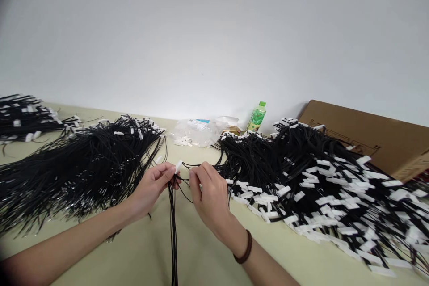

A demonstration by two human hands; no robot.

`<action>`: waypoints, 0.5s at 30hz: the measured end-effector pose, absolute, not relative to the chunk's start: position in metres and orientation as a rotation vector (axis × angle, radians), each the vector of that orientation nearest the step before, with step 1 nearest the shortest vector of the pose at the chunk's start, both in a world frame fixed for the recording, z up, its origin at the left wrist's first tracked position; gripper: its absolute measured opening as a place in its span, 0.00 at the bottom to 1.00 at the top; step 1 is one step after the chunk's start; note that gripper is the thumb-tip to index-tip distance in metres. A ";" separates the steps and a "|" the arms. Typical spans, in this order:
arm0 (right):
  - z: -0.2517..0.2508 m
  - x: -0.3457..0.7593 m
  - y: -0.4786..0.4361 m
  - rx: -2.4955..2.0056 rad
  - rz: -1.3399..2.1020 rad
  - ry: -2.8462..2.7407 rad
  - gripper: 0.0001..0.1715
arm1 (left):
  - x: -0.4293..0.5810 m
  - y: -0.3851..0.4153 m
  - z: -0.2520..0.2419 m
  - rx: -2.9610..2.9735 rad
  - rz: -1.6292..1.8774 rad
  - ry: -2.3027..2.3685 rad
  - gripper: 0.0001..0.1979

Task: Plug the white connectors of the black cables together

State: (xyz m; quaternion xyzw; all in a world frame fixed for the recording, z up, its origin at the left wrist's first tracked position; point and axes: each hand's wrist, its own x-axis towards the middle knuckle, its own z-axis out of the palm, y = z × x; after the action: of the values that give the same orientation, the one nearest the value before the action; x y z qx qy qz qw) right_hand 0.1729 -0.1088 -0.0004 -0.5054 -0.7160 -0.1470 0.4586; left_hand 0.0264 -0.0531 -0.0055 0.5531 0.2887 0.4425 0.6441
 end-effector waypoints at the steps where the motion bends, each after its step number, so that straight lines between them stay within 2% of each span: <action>1: 0.000 0.174 -0.108 -1.238 -0.369 -1.771 0.10 | 0.026 -0.053 -0.005 1.268 1.006 0.656 0.15; 6: 0.002 0.177 -0.106 -1.159 -0.401 -1.827 0.08 | 0.027 -0.053 -0.004 1.325 0.999 0.661 0.15; 15: 0.008 0.180 -0.107 -1.118 0.174 -1.872 0.12 | 0.027 -0.053 -0.006 1.346 0.944 0.663 0.15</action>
State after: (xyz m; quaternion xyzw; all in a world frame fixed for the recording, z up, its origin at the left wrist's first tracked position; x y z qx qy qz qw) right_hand 0.1800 -0.1071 0.0082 -0.4539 -0.7602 0.0707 0.4594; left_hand 0.0269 -0.0526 -0.0058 0.5883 0.2899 0.4127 0.6321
